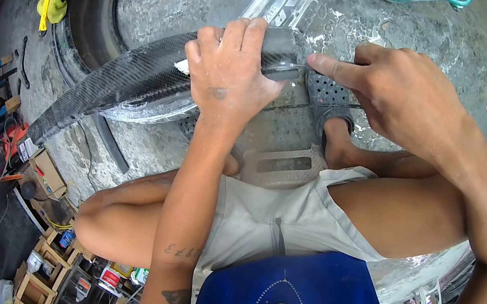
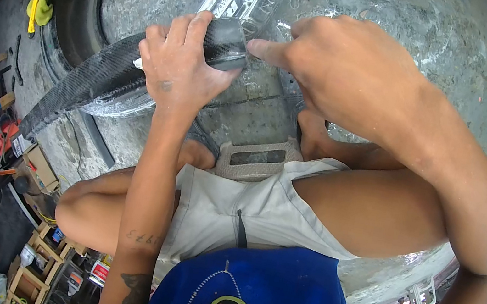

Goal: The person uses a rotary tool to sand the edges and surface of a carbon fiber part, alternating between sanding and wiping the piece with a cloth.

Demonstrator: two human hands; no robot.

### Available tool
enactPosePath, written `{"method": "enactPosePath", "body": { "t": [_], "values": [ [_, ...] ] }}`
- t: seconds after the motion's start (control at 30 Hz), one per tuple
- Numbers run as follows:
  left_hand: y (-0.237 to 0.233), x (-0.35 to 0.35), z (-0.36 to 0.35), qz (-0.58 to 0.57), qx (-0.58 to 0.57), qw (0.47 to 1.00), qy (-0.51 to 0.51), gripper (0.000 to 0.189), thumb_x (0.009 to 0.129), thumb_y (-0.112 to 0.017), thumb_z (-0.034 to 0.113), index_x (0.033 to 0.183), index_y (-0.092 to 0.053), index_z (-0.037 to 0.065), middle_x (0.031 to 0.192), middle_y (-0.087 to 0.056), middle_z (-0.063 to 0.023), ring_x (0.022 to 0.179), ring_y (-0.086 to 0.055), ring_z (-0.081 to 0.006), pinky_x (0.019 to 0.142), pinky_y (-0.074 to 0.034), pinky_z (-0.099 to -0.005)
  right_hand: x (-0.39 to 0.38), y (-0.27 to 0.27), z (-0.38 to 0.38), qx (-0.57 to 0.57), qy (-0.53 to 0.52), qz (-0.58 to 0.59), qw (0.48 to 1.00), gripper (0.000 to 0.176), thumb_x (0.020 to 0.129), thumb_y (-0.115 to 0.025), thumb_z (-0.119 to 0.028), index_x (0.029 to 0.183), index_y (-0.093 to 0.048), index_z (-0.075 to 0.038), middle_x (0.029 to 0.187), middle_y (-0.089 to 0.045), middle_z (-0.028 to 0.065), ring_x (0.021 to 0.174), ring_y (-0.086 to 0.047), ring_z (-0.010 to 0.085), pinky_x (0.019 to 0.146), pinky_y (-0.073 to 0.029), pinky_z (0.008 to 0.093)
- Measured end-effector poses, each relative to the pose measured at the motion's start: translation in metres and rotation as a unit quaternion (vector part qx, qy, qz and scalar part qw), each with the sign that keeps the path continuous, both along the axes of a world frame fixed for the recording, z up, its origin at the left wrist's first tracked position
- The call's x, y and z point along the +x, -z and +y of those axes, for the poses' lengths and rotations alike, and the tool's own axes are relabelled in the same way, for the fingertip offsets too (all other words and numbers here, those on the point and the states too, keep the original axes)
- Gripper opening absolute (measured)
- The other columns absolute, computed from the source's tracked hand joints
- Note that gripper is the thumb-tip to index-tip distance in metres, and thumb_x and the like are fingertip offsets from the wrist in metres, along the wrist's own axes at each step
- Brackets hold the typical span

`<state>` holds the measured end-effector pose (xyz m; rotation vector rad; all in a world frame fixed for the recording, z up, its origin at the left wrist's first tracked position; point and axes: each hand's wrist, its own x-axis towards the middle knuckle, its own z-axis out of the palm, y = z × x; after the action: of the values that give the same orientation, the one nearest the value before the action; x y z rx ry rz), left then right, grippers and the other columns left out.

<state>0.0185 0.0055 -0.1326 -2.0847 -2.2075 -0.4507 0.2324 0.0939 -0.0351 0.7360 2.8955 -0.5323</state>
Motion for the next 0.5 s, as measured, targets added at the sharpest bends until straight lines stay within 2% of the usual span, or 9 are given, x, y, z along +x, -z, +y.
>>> {"method": "enactPosePath", "body": {
  "t": [0.17, 0.23, 0.5],
  "values": [
    [0.002, 0.0, 0.002, 0.002, 0.007, 1.0, 0.004, 0.072, 0.053, -0.091, 0.04, 0.117, -0.07, 0.017, 0.114, -0.069, 0.0007, 0.099, -0.057, -0.0275, 0.084, -0.045, -0.0418, -0.008, -0.003, -0.002, 0.014, -0.008, -0.027, 0.999, 0.061, 0.082, -0.067, -0.001, 0.139, -0.067, -0.023, 0.082, -0.064, 0.0115, 0.069, -0.066, 0.0314, 0.061, -0.053, 0.0441],
    [0.002, -0.001, 0.002, 0.001, 0.004, 1.0, 0.005, 0.072, 0.053, -0.092, 0.04, 0.118, -0.07, 0.017, 0.113, -0.069, 0.0006, 0.099, -0.057, -0.0273, 0.084, -0.045, -0.0417, -0.015, -0.012, -0.005, -0.003, 0.017, -0.104, 0.994, 0.05, 0.085, -0.064, -0.005, 0.132, -0.072, -0.019, 0.099, -0.072, 0.0143, 0.087, -0.074, 0.0339, 0.078, -0.061, 0.0442],
    [0.001, -0.002, 0.002, 0.003, 0.009, 1.0, 0.013, 0.074, 0.051, -0.094, 0.041, 0.117, -0.071, 0.016, 0.112, -0.069, 0.0008, 0.098, -0.058, -0.0262, 0.083, -0.045, -0.041, -0.018, -0.011, -0.007, 0.015, 0.016, -0.117, 0.993, 0.052, 0.084, -0.066, -0.005, 0.133, -0.07, -0.019, 0.099, -0.072, 0.0135, 0.088, -0.075, 0.0335, 0.079, -0.061, 0.0443]
  ]
}}
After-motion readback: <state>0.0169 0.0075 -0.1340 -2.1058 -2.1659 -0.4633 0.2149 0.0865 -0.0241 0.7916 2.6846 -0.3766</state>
